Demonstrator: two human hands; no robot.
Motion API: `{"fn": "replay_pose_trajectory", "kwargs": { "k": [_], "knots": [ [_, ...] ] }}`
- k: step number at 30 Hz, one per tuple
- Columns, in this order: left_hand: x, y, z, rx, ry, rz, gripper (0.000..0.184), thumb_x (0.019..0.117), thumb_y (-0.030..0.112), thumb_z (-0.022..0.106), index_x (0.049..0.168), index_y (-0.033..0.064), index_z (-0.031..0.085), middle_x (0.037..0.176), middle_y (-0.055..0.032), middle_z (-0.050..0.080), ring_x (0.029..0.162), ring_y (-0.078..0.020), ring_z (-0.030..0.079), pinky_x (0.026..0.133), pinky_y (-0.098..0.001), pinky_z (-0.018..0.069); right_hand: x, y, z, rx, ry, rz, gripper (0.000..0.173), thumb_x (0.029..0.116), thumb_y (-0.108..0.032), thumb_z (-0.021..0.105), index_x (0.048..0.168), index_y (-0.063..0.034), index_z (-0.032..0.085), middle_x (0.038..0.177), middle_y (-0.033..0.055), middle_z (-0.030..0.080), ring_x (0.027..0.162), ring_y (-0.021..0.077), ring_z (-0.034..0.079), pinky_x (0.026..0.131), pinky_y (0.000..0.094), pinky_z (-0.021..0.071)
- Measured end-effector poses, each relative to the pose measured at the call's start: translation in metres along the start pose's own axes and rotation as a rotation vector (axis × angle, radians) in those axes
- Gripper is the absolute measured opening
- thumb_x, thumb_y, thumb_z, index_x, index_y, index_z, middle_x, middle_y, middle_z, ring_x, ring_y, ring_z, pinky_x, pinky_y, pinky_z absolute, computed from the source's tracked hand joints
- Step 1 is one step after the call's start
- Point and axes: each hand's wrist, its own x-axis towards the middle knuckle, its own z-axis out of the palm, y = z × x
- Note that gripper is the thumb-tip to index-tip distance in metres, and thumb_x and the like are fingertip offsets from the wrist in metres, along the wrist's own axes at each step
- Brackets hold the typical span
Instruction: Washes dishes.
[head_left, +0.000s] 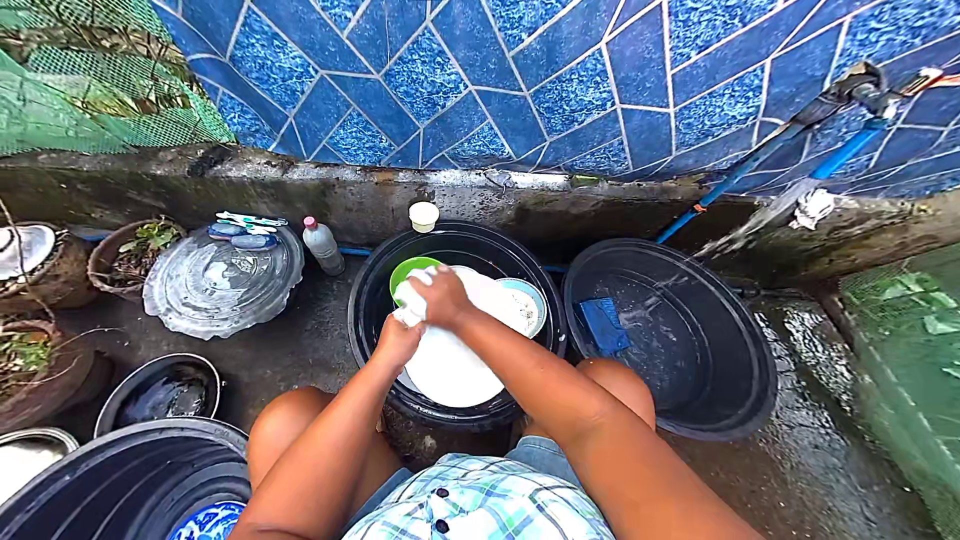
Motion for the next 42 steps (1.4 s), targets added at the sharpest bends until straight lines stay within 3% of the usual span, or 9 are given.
{"fn": "replay_pose_trajectory", "kwargs": {
  "k": [2, 8, 14, 21, 24, 31, 34, 38, 42],
  "knots": [
    [-0.003, -0.004, 0.010, -0.078, 0.091, 0.005, 0.023, 0.0942, -0.003, 0.064, 0.116, -0.0106, 0.061, 0.105, -0.0161, 0.068, 0.095, -0.0136, 0.066, 0.088, -0.0318, 0.0554, -0.001, 0.006, 0.013, 0.018, 0.015, -0.069, 0.036, 0.0856, -0.011, 0.073, 0.120, -0.0002, 0.073, 0.118, 0.0246, 0.072, 0.113, 0.0449, 0.067, 0.100, 0.0617, 0.0487],
    [-0.008, -0.011, 0.016, -0.141, 0.245, -0.043, 0.029, 0.0991, 0.007, 0.065, 0.122, -0.0095, 0.060, 0.109, -0.0174, 0.068, 0.096, -0.0148, 0.067, 0.089, -0.0316, 0.0554, -0.001, 0.049, -0.002, 0.073, 0.166, 0.859, 0.040, 0.1028, -0.018, 0.058, 0.138, 0.0010, 0.057, 0.121, 0.0297, 0.068, 0.113, 0.0477, 0.067, 0.096, 0.0645, 0.0512],
    [-0.002, -0.012, 0.015, -0.051, -0.014, -0.029, 0.027, 0.0958, -0.001, 0.064, 0.121, -0.0105, 0.059, 0.111, -0.0177, 0.068, 0.101, -0.0145, 0.066, 0.092, -0.0319, 0.0548, -0.013, 0.005, 0.007, 0.007, -0.144, 0.010, 0.043, 0.0833, -0.006, 0.076, 0.126, -0.0009, 0.070, 0.119, 0.0280, 0.070, 0.114, 0.0475, 0.066, 0.103, 0.0625, 0.0464],
    [0.001, -0.008, 0.008, -0.109, 0.275, -0.078, 0.023, 0.1054, 0.014, 0.056, 0.113, -0.0060, 0.065, 0.101, -0.0151, 0.068, 0.090, -0.0152, 0.065, 0.086, -0.0351, 0.0543, -0.028, 0.051, 0.026, 0.005, 0.156, 0.659, 0.052, 0.0937, -0.011, 0.068, 0.143, 0.0000, 0.055, 0.141, 0.0330, 0.054, 0.132, 0.0541, 0.050, 0.110, 0.0690, 0.0371],
    [0.006, -0.008, 0.009, -0.122, 0.336, -0.072, 0.029, 0.1095, 0.019, 0.048, 0.112, -0.0050, 0.065, 0.099, -0.0146, 0.067, 0.089, -0.0163, 0.063, 0.085, -0.0367, 0.0528, -0.042, 0.006, 0.045, 0.161, -0.009, 0.523, 0.061, 0.0973, -0.014, 0.062, 0.155, -0.0028, 0.043, 0.161, 0.0253, 0.037, 0.150, 0.0463, 0.032, 0.121, 0.0630, 0.0282],
    [0.011, -0.002, -0.023, -0.097, 0.478, 0.039, 0.034, 0.1101, 0.027, 0.047, 0.114, -0.0017, 0.065, 0.096, -0.0108, 0.066, 0.084, -0.0136, 0.063, 0.082, -0.0365, 0.0533, -0.098, 0.010, 0.045, 0.222, -0.079, 0.130, 0.037, 0.0925, 0.004, 0.060, 0.123, -0.0089, 0.075, 0.131, 0.0258, 0.067, 0.122, 0.0452, 0.064, 0.101, 0.0607, 0.0529],
    [0.009, -0.003, -0.031, -0.081, 0.504, 0.062, 0.029, 0.1069, 0.023, 0.055, 0.123, -0.0003, 0.062, 0.100, -0.0088, 0.067, 0.084, -0.0101, 0.064, 0.082, -0.0331, 0.0546, -0.084, 0.050, 0.028, 0.228, -0.054, 0.394, 0.038, 0.0910, 0.009, 0.060, 0.125, -0.0036, 0.073, 0.134, 0.0298, 0.063, 0.127, 0.0485, 0.059, 0.106, 0.0632, 0.0467],
    [0.010, -0.006, -0.036, -0.224, 0.579, -0.017, 0.033, 0.1035, 0.015, 0.060, 0.132, -0.0008, 0.056, 0.108, -0.0118, 0.066, 0.089, -0.0124, 0.066, 0.083, -0.0332, 0.0561, -0.066, 0.105, 0.025, 0.620, 0.279, 0.754, 0.037, 0.1022, -0.002, 0.053, 0.137, 0.0108, 0.056, 0.139, 0.0284, 0.059, 0.132, 0.0346, 0.056, 0.115, 0.0461, 0.0426],
    [0.016, -0.005, -0.043, -0.385, 0.704, -0.037, 0.030, 0.1060, 0.017, 0.055, 0.131, 0.0003, 0.054, 0.108, -0.0099, 0.064, 0.091, -0.0121, 0.065, 0.083, -0.0329, 0.0563, -0.077, 0.140, 0.051, 1.122, 0.447, 1.445, 0.041, 0.1127, -0.033, 0.038, 0.142, -0.0064, 0.049, 0.115, 0.0167, 0.059, 0.089, 0.0232, 0.059, 0.075, 0.0403, 0.0515]
  ]
}}
